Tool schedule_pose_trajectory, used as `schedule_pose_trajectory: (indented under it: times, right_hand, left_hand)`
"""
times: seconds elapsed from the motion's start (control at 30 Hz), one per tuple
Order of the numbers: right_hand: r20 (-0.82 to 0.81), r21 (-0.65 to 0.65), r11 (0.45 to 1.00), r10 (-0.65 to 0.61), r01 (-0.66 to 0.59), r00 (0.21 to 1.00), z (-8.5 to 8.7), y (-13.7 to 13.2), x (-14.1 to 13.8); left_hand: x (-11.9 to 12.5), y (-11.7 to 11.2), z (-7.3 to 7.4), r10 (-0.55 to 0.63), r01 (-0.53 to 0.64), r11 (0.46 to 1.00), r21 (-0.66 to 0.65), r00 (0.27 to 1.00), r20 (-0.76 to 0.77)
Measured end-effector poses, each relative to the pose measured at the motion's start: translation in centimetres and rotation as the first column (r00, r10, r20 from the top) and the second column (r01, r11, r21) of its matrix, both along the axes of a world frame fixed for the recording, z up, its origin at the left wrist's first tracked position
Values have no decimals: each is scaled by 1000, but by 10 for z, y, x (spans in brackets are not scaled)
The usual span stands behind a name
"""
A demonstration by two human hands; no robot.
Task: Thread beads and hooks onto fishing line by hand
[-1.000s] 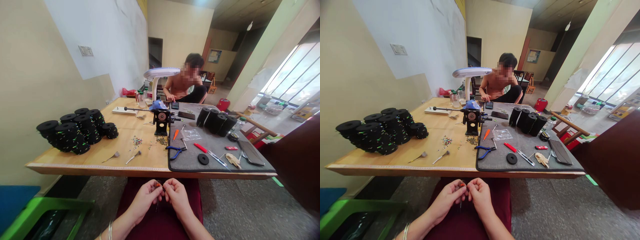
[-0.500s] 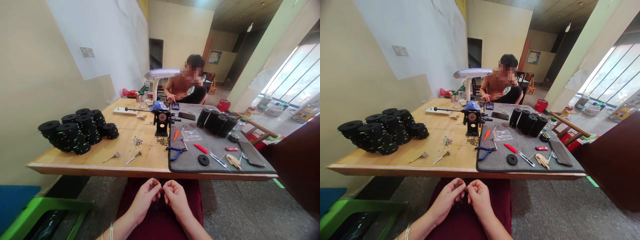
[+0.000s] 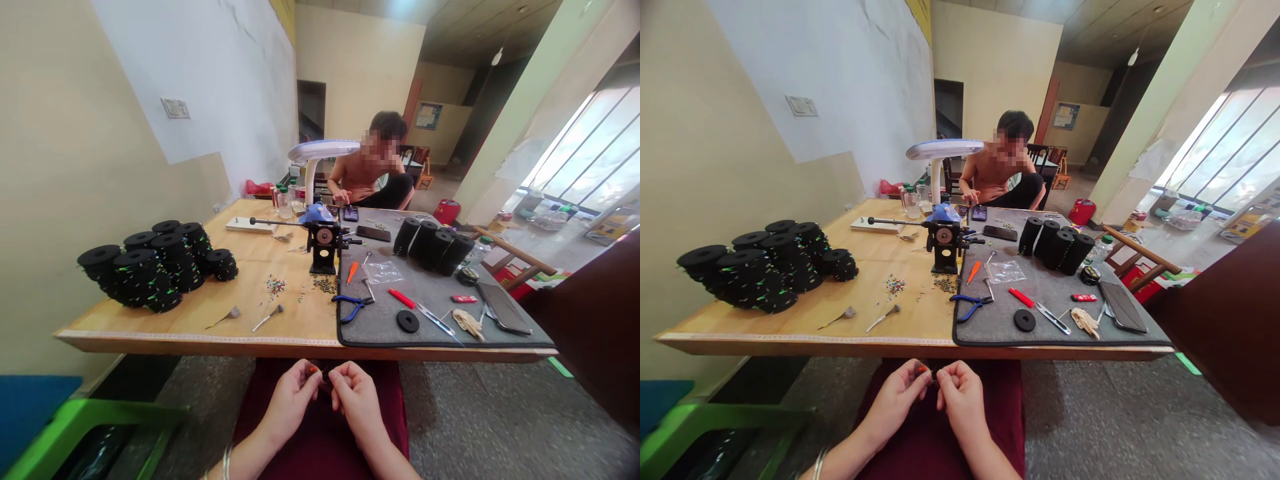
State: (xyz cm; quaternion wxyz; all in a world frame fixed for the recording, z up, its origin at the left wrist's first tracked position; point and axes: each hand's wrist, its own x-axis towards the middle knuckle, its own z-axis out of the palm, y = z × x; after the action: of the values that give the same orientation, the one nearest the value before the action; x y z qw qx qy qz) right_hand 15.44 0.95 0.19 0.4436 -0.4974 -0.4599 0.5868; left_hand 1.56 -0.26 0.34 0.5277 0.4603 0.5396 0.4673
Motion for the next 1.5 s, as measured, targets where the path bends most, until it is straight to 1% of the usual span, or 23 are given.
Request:
schedule_pose_trajectory:
  times: [0.13, 0.3, 0.5, 0.7, 0.87, 0.97, 1.13, 1.27, 1.37, 1.5]
  right_hand:
    - [10, -17, 1000, 16, -16, 1000, -5, 3, -1]
    - [-15, -25, 997, 71, -71, 997, -6, 3, -3]
    - [-62, -14, 998, 55, -56, 997, -8, 2, -5]
    - [-36, 11, 997, 71, -71, 997, -9, 2, -6]
    - [-18, 42, 997, 71, -70, 997, -12, 1, -6]
    - [-2, 47, 997, 62, -62, 998, -12, 0, -6]
    - [-7, 6, 999, 53, -53, 999, -8, 0, -8]
    - [-31, -25, 998, 52, -53, 998, -10, -1, -7]
    - [-31, -53, 997, 53, -54, 998, -11, -1, -6]
    - [-3, -94, 994, 61, -61, 998, -9, -1, -4]
  left_hand:
    - [1, -2, 3, -29, 31, 999, -28, 998, 57]
    - [2, -3, 8, -36, 43, 998, -54, 992, 123]
    - [3, -4, 5, -33, 68, 990, -126, 966, 255]
    - [4, -4, 5, -17, 82, 982, -169, 934, 357]
    - [6, -2, 8, 13, 73, 978, -198, 916, 402]
    - [7, -2, 8, 29, 64, 975, -212, 911, 411]
    - [7, -2, 6, 59, 39, 973, -226, 909, 413]
    - [6, -3, 4, 72, 26, 973, -230, 911, 406]
    - [6, -2, 3, 52, 28, 976, -214, 931, 362]
    - [5, -1, 1, 32, 6, 989, -151, 968, 247]
